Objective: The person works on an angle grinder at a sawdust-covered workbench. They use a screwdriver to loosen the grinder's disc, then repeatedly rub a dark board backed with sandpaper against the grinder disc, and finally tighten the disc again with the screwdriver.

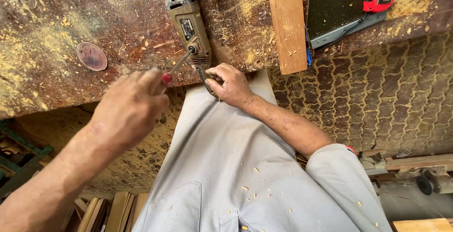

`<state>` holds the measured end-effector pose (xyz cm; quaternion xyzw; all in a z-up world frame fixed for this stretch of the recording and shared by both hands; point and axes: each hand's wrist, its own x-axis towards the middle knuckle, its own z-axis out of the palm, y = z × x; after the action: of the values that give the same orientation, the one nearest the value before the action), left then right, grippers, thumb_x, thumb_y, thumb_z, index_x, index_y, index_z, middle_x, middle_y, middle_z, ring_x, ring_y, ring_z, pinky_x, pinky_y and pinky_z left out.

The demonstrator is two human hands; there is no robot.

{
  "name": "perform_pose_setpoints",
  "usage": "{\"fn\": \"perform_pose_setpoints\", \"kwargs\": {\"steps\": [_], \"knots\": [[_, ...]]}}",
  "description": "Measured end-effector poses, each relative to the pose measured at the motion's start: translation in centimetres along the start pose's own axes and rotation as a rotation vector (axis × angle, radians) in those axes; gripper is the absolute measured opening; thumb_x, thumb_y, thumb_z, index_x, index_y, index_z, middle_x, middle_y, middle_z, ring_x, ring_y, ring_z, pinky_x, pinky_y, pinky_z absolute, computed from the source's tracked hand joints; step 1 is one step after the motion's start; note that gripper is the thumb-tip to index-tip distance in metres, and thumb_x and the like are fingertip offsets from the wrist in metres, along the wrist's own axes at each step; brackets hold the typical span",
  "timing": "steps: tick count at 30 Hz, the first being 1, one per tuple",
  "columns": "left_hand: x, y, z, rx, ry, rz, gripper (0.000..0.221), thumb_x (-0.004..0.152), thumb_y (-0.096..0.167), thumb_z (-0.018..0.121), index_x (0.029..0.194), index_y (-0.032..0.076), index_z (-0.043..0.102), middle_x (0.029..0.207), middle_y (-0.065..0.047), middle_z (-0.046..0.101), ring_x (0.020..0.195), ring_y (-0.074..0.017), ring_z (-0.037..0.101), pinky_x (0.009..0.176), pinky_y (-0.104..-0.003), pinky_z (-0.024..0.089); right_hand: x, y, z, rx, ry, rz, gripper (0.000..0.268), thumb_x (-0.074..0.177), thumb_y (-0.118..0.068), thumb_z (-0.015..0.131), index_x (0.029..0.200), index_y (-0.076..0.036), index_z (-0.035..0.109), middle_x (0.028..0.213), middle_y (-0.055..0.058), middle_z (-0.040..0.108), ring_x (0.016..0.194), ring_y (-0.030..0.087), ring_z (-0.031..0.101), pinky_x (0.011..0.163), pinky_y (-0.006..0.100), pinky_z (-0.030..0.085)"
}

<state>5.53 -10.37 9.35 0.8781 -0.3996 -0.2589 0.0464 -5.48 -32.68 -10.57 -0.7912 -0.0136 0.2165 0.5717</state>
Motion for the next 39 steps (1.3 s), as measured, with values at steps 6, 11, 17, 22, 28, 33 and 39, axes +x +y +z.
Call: {"fn": "perform_pose_setpoints", "kwargs": {"steps": [6,11,17,22,28,33,39], "knots": [[6.6,2.3,-7.6,0.082,-0.968,-0.571,0.043,0.112,0.039,0.031,0.1,0.01,0.059,0.084,-0.007,0.067,0.066,-0.0143,0.062,0.054,-0.032,0.058,-0.4,0.3,0.9,0.105,-0.08,0.029,0.02,0.092,-0.017,0.077,0.108,-0.008,0.072,0.095,0.006,0.069,0.08,0.016,0.07,0.073,0.03,0.06],[0.0,0.9,-0.1,0.01,-0.36,-0.224,0.043,0.111,0.038,0.036,0.092,0.011,0.062,0.085,-0.005,0.062,0.066,-0.0112,0.056,0.057,-0.034,0.057,-0.5,0.4,0.5,0.126,-0.074,0.025,0.02,0.091,-0.019,0.076,0.107,-0.008,0.072,0.095,0.007,0.07,0.082,0.018,0.071,0.074,0.032,0.059],[5.7,2.6,-6.0,0.08,-0.754,-0.487,0.04,0.11,0.038,0.04,0.11,0.008,0.066,0.087,-0.008,0.067,0.064,-0.0135,0.06,0.05,-0.029,0.056,3.4,2.3,-0.2,-0.056,-0.018,-0.252,0.02,0.1,-0.021,0.069,0.117,-0.011,0.069,0.101,0.007,0.07,0.093,0.022,0.067,0.084,0.037,0.057],[3.2,1.6,-3.1,0.26,-0.617,-0.216,0.029,0.109,0.023,0.048,0.103,0.004,0.069,0.086,-0.006,0.064,0.065,-0.0119,0.06,0.056,-0.029,0.056,10.5,-2.1,-2.8,-0.128,-0.085,-0.741,0.029,0.101,-0.021,0.063,0.129,-0.012,0.067,0.114,0.006,0.071,0.103,0.021,0.062,0.091,0.033,0.055],[3.9,2.5,-3.8,0.539,-0.45,0.059,0.024,0.106,0.014,0.049,0.095,0.004,0.068,0.092,-0.006,0.064,0.075,-0.0106,0.061,0.063,-0.027,0.057,15.1,-5.0,-3.1,-0.466,-0.616,-0.801,0.02,0.104,-0.006,0.063,0.107,-0.023,0.075,0.09,0.003,0.071,0.088,0.022,0.062,0.073,0.038,0.053],[4.2,2.7,-5.1,0.174,-0.498,-0.312,0.03,0.105,0.029,0.054,0.107,0.006,0.073,0.096,-0.013,0.069,0.062,-0.0157,0.067,0.048,-0.029,0.06,15.0,-5.5,-2.6,-0.383,-0.412,-0.88,0.039,0.087,-0.047,0.08,0.078,-0.012,0.064,0.077,0.003,0.064,0.078,0.023,0.063,0.065,0.041,0.052],[2.9,2.6,-4.2,0.089,-0.292,-0.312,0.036,0.108,0.031,0.058,0.096,0.003,0.076,0.1,-0.014,0.074,0.064,-0.0197,0.071,0.048,-0.033,0.06,15.7,-4.9,-2.7,-0.431,-0.619,-0.845,0.024,0.098,-0.042,0.079,0.089,-0.022,0.071,0.084,-0.001,0.067,0.09,0.023,0.065,0.072,0.044,0.053]]}}
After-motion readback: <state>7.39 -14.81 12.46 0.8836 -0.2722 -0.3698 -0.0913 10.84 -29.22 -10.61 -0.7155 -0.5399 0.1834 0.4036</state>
